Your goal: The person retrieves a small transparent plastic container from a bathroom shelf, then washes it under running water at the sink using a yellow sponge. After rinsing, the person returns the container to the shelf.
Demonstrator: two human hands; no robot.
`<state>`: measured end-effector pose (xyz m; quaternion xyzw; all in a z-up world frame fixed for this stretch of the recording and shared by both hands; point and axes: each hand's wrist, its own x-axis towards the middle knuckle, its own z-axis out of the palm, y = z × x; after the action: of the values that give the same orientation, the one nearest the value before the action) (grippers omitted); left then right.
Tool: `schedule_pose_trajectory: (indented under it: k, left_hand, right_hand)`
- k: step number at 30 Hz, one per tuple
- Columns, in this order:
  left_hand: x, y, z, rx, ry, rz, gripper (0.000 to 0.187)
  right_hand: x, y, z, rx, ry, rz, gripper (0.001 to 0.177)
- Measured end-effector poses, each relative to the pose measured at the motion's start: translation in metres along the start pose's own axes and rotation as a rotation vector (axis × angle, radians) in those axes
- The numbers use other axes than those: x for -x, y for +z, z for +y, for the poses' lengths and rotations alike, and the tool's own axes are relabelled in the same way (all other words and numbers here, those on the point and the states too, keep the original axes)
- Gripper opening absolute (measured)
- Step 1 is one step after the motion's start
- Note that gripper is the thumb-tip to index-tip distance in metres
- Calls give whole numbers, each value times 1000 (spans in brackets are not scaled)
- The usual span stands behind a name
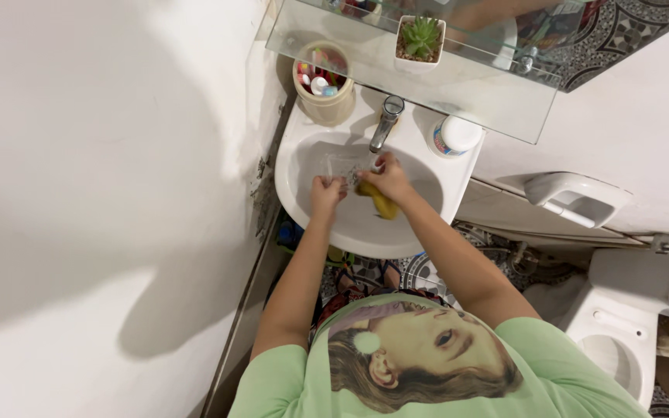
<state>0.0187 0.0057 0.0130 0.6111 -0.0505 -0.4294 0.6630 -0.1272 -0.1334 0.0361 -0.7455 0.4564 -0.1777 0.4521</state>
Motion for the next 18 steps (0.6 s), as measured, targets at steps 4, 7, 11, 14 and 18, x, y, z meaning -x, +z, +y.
schedule_pose_trajectory:
  k: [4, 7, 11, 14, 18]
  left_hand:
    - [2, 18, -18, 239, 31, 37, 27]
    - [4, 18, -25, 153, 133, -17, 52]
    - [-4, 17, -30, 500, -29, 99, 44]
    - [-4, 15, -36, 464, -107, 120, 39]
    - [0, 19, -33, 453, -54, 55, 34]
  right_hand:
    - [12, 38, -23, -252, -28, 72, 62]
    - [39, 51, -19, 499, -358, 82, 29]
    - [61, 32, -24, 300, -433, -245, 64]
    - [58, 24, -26, 374, -408, -240, 63]
    - [29, 2, 0, 396, -346, -67, 42]
